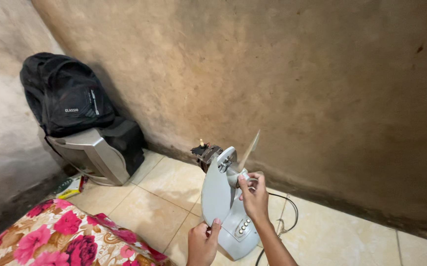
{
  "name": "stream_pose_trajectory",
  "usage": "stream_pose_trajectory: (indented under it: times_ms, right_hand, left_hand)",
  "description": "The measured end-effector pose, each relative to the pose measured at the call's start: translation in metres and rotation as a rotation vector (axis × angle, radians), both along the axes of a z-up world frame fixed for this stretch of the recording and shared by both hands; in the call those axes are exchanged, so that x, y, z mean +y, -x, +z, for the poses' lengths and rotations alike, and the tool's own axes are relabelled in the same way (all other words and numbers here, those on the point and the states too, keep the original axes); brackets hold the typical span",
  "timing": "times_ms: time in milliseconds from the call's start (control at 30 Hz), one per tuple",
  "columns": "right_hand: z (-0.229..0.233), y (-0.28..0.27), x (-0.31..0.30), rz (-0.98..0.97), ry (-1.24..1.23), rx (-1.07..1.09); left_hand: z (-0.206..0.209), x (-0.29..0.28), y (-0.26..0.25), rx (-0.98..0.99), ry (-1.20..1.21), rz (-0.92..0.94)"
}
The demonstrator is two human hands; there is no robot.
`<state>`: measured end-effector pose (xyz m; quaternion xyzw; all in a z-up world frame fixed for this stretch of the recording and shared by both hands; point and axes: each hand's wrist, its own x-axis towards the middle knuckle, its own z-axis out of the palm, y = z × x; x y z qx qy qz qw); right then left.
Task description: The person assembles a small white table fan by attaching the fan blades to the motor hub and securing them with a central cap. They then plug the fan into a power strip and turn it on to test operation.
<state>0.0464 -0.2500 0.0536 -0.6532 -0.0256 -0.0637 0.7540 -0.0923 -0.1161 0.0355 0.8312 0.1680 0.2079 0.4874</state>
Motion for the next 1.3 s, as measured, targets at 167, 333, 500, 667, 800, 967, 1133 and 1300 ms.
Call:
stream_pose_trajectory:
  times_ms: [167,333,500,667,800,967,1133,1300]
  right_hand:
    - [-0.004,-0.001,-0.002,0.04,-0.021,-0.016]
    - [-0.014,0.002,-0.012,0.099,-0.043,-0.065]
    - [-0.024,0.003,-0.02,0.12,-0.021,-0.191]
    - [-0.062,0.001,-0.024,0.089,0.069,0.029]
    - [-0.121,0.003,-0.032,0.013,0.201,0.145]
    - [-0.198,0.006,-0.039,0.033,0.186,0.458]
    - [-0.26,0.011,-0.044,0.146,0.148,0.613]
    - [-0.299,0.02,-0.038,0.307,0.078,0.808]
  left_hand:
    - [-0.02,-0.006,-0.001,0.009,0.21,-0.067]
    - [-0.051,-0.008,-0.004,-0.051,0.486,-0.106]
    - [-0.082,0.002,-0.014,-0.07,0.556,-0.181]
    - [-0.118,0.008,-0.023,-0.025,0.59,-0.216]
    - [-0.138,0.01,-0.028,0.064,0.525,-0.132]
    - [-0.142,0.007,-0.037,0.007,0.468,-0.116]
    - [-0.143,0.001,-0.057,0.109,0.324,-0.005]
    - [-0.132,0.011,-0.054,-0.116,0.63,-0.373]
